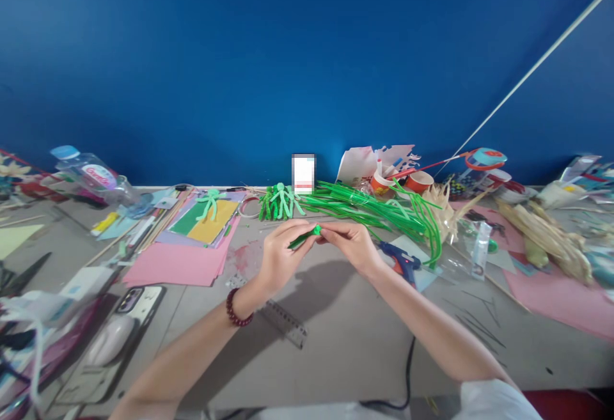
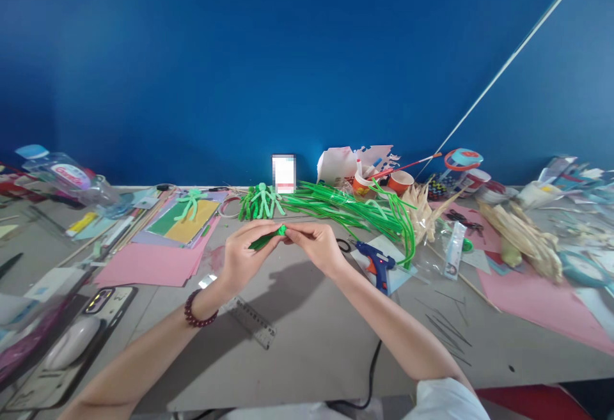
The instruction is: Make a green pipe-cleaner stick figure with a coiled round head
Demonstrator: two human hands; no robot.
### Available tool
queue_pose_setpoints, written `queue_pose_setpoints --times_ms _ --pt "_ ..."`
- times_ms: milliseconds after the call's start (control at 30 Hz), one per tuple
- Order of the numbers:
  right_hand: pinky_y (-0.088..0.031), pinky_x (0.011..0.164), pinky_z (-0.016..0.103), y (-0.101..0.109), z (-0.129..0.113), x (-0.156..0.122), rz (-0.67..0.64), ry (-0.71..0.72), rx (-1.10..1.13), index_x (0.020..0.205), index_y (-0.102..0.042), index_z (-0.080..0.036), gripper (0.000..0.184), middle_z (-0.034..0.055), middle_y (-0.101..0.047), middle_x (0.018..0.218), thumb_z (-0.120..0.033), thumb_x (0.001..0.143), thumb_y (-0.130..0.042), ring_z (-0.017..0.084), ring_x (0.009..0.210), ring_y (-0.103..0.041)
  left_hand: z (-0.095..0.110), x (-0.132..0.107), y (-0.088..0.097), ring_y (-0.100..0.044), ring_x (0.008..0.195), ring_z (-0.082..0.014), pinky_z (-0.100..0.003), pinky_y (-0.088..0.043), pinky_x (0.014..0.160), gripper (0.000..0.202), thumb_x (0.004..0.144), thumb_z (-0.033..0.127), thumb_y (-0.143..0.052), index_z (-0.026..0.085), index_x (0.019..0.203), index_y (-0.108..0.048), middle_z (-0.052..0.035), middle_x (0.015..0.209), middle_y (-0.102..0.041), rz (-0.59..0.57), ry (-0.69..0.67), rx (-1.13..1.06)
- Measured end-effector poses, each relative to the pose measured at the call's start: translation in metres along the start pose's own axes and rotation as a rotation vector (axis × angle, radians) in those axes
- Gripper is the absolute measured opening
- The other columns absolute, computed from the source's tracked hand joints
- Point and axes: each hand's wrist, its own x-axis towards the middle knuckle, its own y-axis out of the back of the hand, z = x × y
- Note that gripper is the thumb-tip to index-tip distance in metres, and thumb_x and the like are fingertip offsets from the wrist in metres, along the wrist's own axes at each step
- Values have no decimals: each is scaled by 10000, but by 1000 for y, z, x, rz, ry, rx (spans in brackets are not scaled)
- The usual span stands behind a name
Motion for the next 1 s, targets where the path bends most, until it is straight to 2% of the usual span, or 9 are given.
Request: queue_pose_setpoints --times_ms 500,767,1000 --pt "-556 729 370 0 0 -2 -4 -6 -12 908 -749 -226 259 40 -738 757 -380 704 -702 203 709 -681 -2 -1 1 -640 836 -177 -308 -519 798 179 785 182 -622 245 923 -717 -52 901 -699 -36 -126 76" --pt "-556 733 356 0 1 0 25 17 32 920 -745 -216 267 48 -736 832 -366 703 -708 187 718 -676 -3 2 2 -647 836 -180 -300 -537 755 170 767 249 -663 205 925 -709 -62 914 -698 -50 -52 61" --pt "-560 733 344 -1 0 -2 -5 76 3 938 -741 -238 255 45 -728 864 -369 725 -689 182 731 -675 -11 -1 0 -658 826 -166 -304 -550 772 130 780 205 -648 196 896 -707 -59 897 -702 17 -181 121"
